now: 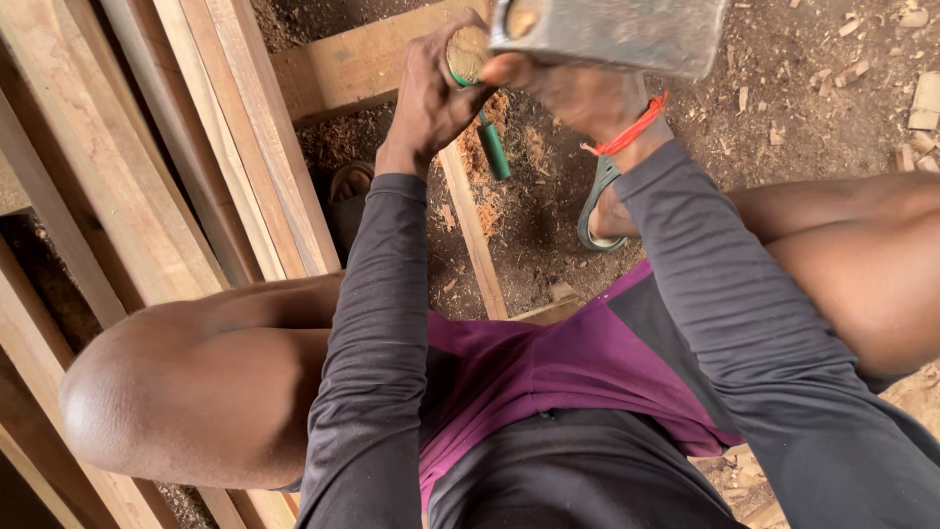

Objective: The person chisels a hole into a wooden beam using a hammer and a chisel while sitting on the floor.

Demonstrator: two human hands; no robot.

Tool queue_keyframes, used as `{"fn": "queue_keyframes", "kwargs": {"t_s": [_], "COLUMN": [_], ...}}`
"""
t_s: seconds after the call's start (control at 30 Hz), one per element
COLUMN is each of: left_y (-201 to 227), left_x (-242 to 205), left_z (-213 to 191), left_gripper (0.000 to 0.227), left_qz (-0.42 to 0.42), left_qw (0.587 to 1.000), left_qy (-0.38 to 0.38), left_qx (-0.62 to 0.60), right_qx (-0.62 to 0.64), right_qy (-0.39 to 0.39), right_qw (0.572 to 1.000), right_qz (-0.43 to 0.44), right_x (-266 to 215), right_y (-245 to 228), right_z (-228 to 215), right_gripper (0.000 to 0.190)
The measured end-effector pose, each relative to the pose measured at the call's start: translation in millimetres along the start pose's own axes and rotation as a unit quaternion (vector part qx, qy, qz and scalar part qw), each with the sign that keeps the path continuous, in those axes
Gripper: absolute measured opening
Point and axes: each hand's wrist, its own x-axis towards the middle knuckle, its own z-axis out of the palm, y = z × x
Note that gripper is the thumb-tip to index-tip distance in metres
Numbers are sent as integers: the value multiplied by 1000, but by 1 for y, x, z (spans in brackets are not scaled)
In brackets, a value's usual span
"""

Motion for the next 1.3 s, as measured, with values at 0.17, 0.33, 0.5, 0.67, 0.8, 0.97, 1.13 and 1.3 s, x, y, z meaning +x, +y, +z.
{"fn": "queue_keyframes", "kwargs": {"t_s": [0.17,0.33,0.5,0.67,0.8,0.97,1.13,1.3], "left_y": [1,-41,-53,-40,-30,-29,-83,-66], "left_x": [-3,-33,-32,-27,-31,-13,-51,-46], "left_z": [-10,10,18,8,0,-3,53,35], "left_gripper": [43,52,29,23,52,50,28,60], "left_qz": [-186,-380,-392,-150,-245,-487,-264,-393], "left_qw": [966,808,726,978,956,693,946,876], "left_qy": [-108,-105,32,-74,-98,21,-135,-92], "left_qx": [-146,-438,-563,-125,-124,-531,-131,-264], "right_qx": [318,372,92,301,598,140,388,85], "right_qy": [-39,2,-77,-142,-248,-149,-52,-35], "right_qw": [947,928,990,941,750,969,918,996], "right_qz": [14,-14,71,69,138,137,58,-10], "right_x": [48,68,74,72,55,82,68,79], "right_y": [-69,-88,-98,-67,-69,-83,-83,-93], "right_z": [-43,-57,-60,-28,-2,-34,-30,-20], "right_gripper": [79,71,82,74,85,87,63,64]}}
